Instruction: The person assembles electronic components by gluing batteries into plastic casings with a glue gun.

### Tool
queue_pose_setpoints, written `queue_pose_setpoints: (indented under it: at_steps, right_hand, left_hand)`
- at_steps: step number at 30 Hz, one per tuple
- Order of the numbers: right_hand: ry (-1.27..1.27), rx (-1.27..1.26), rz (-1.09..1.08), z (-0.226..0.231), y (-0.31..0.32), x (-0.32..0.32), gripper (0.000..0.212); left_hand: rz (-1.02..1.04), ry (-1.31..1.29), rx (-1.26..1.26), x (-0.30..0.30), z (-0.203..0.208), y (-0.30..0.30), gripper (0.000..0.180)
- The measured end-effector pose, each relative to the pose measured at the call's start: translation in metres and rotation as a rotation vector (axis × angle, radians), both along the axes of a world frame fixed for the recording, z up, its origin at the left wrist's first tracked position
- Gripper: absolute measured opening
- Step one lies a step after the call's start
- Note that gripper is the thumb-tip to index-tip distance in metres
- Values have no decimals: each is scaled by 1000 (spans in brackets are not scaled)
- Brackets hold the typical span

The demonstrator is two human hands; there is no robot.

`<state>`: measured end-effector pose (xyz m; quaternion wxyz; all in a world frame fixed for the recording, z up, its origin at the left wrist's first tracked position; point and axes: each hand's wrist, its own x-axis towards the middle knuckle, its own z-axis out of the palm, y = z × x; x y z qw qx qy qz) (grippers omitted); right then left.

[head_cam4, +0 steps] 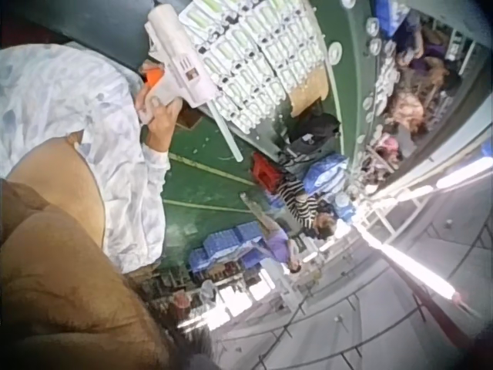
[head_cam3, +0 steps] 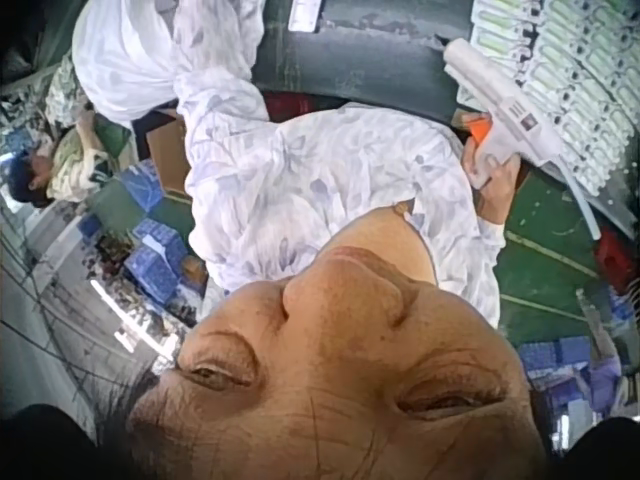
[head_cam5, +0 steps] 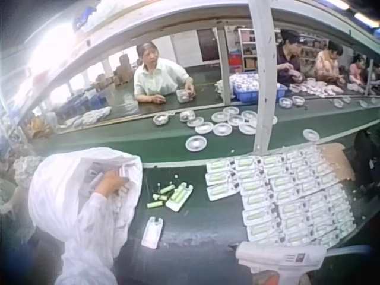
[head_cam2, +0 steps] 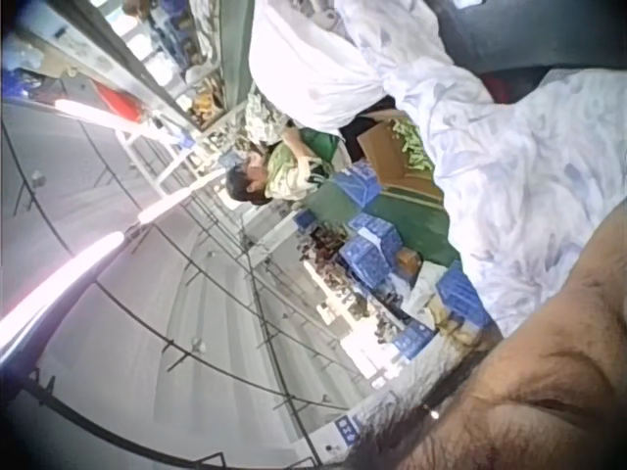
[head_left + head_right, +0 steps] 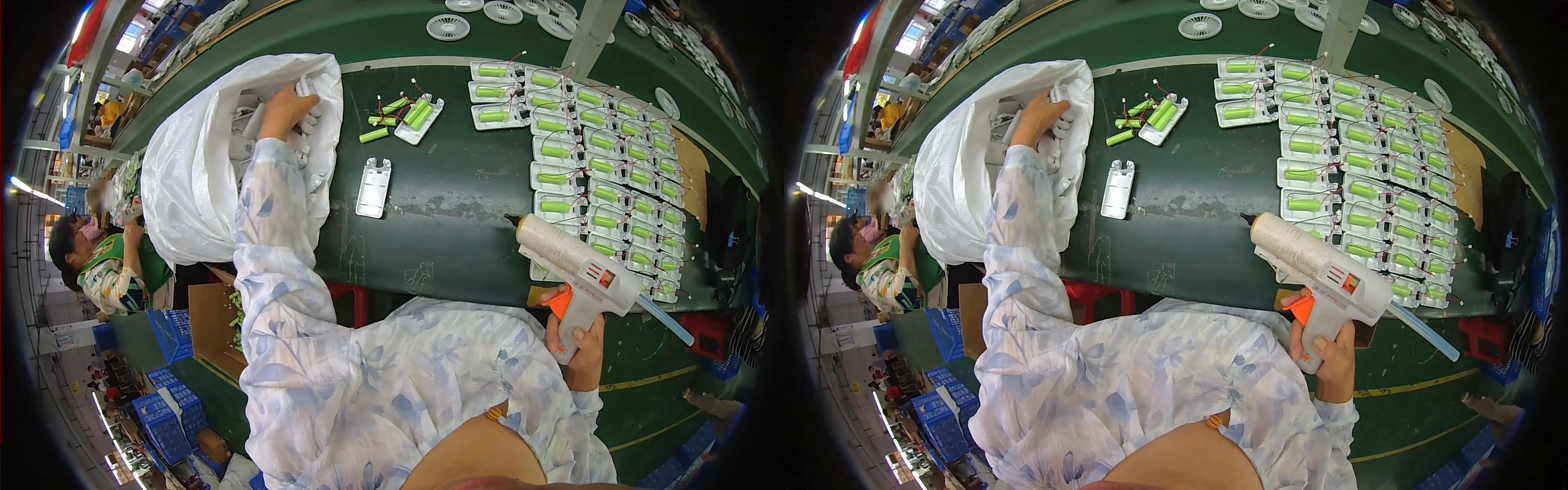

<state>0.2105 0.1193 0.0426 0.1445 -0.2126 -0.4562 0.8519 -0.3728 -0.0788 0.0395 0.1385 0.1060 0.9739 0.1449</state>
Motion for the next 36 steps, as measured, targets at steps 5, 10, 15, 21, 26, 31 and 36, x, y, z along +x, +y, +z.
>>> queue_pose_setpoints:
  at_steps: [5,10,15,21,26,31,36]
  right_hand:
    - [30,-21,24,-6,3,-4,70]
    - [27,-8,36,-6,-1,-5,72]
    - [41,-9,34,-6,-3,-2,70]
    - [35,6,40,1,-4,2,68]
    - [42,-29,8,0,-4,3,67]
    - [60,-31,-5,1,1,-1,66]
    - [45,-1,11,2,2,-2,70]
  left_hand:
    - [-54,202,-200,3,-17,-4,74]
    - [-21,376,-74,20,-25,2,72]
    - [-20,341,111,25,-29,-10,69]
    - [46,442,352,22,-20,-20,63]
    - [-35,366,560,68,-2,-20,59]
    - [-471,202,619,195,9,20,57]
    - [-726,-115,601,265,6,52,62]
